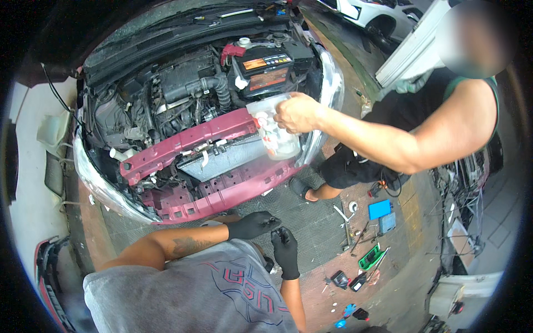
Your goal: The person works on the front end of a car with the hood open, using a power drill to remove bolts from a pink metal support bar. They then lift and remove the bar from the engine bay. Another person assists by holding a container of parts nearby.
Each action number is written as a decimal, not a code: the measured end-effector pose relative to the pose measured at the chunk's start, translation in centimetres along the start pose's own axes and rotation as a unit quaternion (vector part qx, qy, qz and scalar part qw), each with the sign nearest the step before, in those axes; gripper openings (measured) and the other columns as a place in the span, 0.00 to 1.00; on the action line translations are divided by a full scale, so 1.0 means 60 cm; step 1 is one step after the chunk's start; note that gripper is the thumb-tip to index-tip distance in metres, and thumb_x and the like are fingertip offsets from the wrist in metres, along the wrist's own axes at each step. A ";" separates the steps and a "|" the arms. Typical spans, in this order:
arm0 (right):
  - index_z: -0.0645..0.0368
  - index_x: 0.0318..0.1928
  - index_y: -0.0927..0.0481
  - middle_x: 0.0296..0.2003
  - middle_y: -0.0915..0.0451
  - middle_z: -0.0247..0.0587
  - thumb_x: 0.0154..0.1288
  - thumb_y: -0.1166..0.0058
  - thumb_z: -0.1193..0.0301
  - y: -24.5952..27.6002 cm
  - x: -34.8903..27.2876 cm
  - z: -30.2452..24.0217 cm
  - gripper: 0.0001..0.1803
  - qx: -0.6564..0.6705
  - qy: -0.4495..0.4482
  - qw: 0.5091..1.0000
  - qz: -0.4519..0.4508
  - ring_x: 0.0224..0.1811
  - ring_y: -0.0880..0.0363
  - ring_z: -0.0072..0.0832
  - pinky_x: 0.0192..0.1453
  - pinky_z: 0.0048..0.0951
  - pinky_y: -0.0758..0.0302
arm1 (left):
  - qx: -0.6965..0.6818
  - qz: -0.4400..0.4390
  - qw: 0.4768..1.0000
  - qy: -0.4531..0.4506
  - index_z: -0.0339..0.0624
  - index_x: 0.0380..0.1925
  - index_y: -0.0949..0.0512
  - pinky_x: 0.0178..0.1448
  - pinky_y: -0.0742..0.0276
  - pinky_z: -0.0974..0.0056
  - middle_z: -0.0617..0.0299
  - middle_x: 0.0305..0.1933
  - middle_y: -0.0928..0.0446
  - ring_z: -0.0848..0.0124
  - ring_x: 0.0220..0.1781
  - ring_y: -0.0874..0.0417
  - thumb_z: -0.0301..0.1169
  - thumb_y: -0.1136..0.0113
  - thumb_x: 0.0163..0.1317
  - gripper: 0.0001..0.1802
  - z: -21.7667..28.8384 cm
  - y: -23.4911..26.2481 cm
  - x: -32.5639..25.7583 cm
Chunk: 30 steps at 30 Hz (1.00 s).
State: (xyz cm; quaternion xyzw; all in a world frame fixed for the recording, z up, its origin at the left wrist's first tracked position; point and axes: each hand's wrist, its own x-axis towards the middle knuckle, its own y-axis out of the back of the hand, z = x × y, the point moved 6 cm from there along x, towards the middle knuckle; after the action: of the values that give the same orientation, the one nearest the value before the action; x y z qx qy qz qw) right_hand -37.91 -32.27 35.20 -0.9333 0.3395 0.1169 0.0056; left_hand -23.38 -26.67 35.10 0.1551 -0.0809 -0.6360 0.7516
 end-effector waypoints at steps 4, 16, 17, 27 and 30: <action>0.67 0.46 0.21 0.31 0.21 0.34 0.73 0.47 0.69 0.000 0.031 -0.017 0.12 -0.029 -0.053 0.998 0.008 0.34 0.23 0.20 0.42 0.25 0.25 | 0.044 -0.005 0.998 -0.049 0.39 0.50 0.19 0.53 0.22 0.57 0.47 0.45 0.19 0.54 0.47 0.17 0.44 0.41 0.69 0.21 0.009 0.063 0.020; 0.63 0.40 0.20 0.22 0.29 0.29 0.73 0.47 0.63 0.164 0.003 0.186 0.14 -0.016 -0.312 0.940 0.139 0.20 0.31 0.18 0.28 0.27 0.20 | 0.151 0.421 0.893 -0.042 0.39 0.46 0.20 0.52 0.24 0.52 0.49 0.45 0.19 0.51 0.47 0.18 0.37 0.35 0.63 0.16 -0.050 0.473 -0.052; 0.62 0.39 0.19 0.22 0.29 0.28 0.73 0.47 0.63 0.171 0.001 0.191 0.14 -0.016 -0.323 0.937 0.134 0.19 0.32 0.18 0.27 0.28 0.20 | 0.176 0.439 0.881 -0.025 0.38 0.49 0.21 0.56 0.26 0.49 0.46 0.48 0.20 0.48 0.50 0.20 0.41 0.35 0.62 0.21 -0.084 0.503 -0.061; 0.61 0.39 0.20 0.20 0.29 0.29 0.73 0.47 0.64 0.205 0.033 0.209 0.13 -0.220 -0.229 0.948 0.023 0.19 0.29 0.19 0.24 0.27 0.22 | 0.362 0.499 0.777 0.131 0.34 0.56 0.26 0.64 0.34 0.45 0.44 0.54 0.24 0.47 0.57 0.25 0.46 0.39 0.61 0.31 -0.220 0.586 -0.156; 0.61 0.39 0.20 0.21 0.28 0.30 0.73 0.47 0.64 0.210 0.054 0.208 0.12 -0.214 -0.225 0.950 0.034 0.20 0.28 0.20 0.24 0.27 0.22 | 0.350 0.521 0.766 0.135 0.36 0.56 0.24 0.63 0.34 0.46 0.46 0.53 0.23 0.49 0.56 0.24 0.45 0.39 0.61 0.29 -0.221 0.587 -0.152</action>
State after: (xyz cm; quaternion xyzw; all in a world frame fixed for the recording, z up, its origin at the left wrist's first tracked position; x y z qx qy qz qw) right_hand -46.20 -42.89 23.21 -0.8503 0.3277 0.3936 -0.1217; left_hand 12.01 -10.98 35.19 0.4263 -0.2639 -0.0465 0.8640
